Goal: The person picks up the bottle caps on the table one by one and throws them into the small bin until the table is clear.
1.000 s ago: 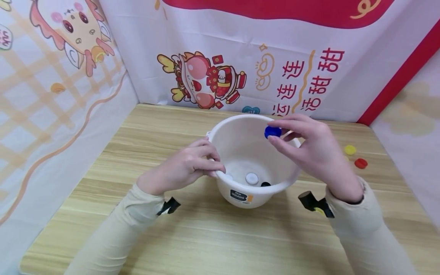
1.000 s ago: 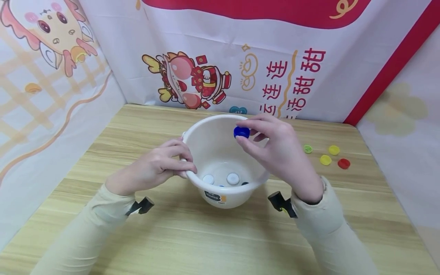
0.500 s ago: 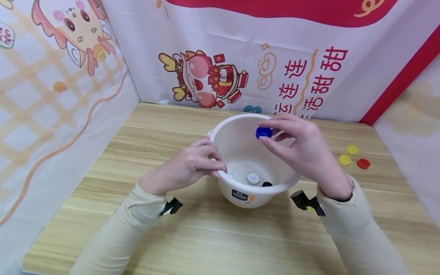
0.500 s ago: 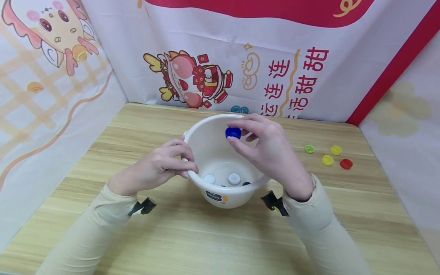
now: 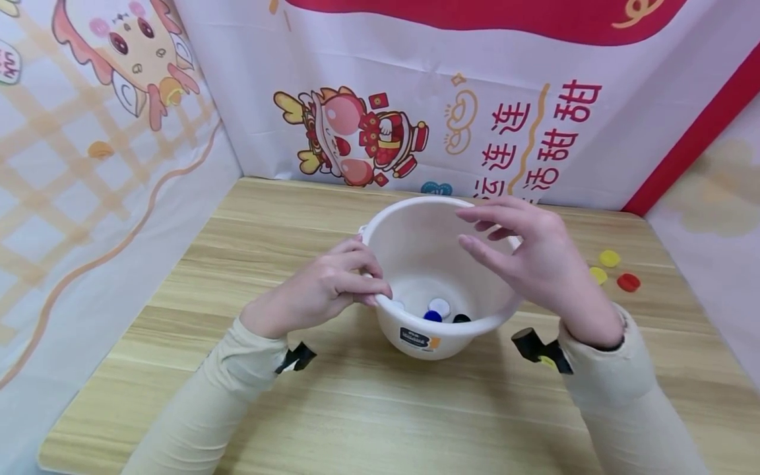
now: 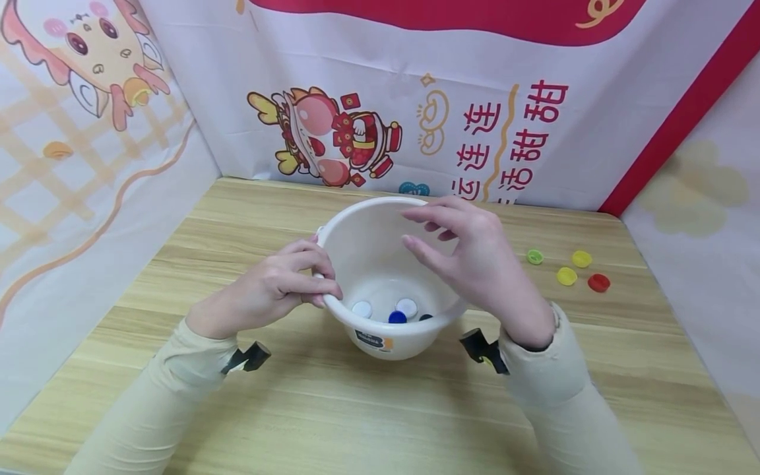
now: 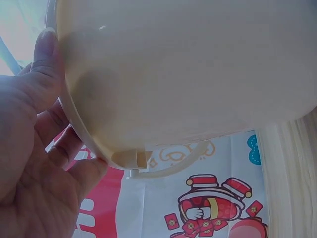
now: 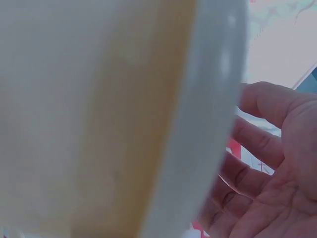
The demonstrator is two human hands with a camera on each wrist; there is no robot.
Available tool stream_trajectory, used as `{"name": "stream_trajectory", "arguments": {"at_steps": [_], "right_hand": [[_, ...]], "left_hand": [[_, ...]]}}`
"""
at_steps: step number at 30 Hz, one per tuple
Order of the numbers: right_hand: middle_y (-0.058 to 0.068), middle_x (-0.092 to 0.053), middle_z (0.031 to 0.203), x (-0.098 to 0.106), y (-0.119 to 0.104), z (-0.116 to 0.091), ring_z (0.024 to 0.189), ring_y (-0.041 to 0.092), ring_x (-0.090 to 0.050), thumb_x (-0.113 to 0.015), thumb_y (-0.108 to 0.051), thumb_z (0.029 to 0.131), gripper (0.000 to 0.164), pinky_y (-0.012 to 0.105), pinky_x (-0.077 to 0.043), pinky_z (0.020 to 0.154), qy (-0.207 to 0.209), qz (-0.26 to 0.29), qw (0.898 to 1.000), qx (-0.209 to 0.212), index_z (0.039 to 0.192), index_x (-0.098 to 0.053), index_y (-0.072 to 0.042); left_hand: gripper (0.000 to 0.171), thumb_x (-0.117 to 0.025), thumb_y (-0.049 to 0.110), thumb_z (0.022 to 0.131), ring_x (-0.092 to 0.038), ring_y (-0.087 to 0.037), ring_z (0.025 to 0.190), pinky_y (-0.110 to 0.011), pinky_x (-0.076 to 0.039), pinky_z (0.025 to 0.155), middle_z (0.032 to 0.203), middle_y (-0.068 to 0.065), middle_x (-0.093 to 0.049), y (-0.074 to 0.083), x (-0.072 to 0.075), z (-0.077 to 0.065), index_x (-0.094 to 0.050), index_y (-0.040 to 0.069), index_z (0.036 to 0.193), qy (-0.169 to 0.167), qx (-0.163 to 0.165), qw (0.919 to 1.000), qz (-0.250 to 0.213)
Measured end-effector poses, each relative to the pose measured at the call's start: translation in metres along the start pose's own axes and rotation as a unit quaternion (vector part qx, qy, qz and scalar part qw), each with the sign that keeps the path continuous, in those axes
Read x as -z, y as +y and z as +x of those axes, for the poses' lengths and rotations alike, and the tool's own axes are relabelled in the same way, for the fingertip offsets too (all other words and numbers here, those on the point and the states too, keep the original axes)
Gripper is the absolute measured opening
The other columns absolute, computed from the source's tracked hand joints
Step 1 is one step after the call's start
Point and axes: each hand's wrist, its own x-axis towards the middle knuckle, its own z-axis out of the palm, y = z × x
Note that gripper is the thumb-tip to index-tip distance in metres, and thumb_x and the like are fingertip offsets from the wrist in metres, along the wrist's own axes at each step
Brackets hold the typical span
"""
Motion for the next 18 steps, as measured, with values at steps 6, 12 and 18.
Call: {"name": "stream_trajectory", "arguments": {"at_steps": [6,12,18], "right_hand": [[0.0,-0.07,0.108,0.017,0.014,-0.009,0.088,0.005,-0.064,-0.08,-0.007,0.084,0.034,0.012,-0.053,0.076,0.033,-0.026,0.999,-0.008,0.117,-0.073,-0.009],[0.007,-0.071,0.108,0.044,0.049,-0.022,0.085,-0.007,-0.059,-0.077,-0.012,0.088,0.031,0.003,-0.047,0.073,0.063,-0.048,0.994,-0.077,0.118,-0.073,-0.01],[0.007,-0.07,0.109,0.071,0.099,-0.039,0.081,-0.003,-0.059,-0.071,-0.032,0.093,0.038,0.001,-0.045,0.066,0.041,-0.08,0.975,-0.201,0.126,-0.069,-0.015]], "left_hand": [[0.023,-0.08,0.012,0.082,-0.053,-0.02,0.106,-0.049,-0.035,0.113,0.1,0.0,-0.065,-0.001,-0.002,0.0,-0.079,0.015,0.105,0.003,0.001,1.0,-0.001],[0.023,-0.08,0.011,0.081,-0.053,-0.02,0.106,-0.049,-0.036,0.113,0.1,0.0,-0.064,0.0,-0.002,0.0,-0.079,0.015,0.104,0.006,0.003,1.0,-0.003],[0.024,-0.08,0.012,0.081,-0.052,-0.02,0.108,-0.05,-0.035,0.113,0.102,0.0,-0.064,0.001,-0.001,0.0,-0.079,0.014,0.105,0.006,0.001,1.0,0.0]]}}
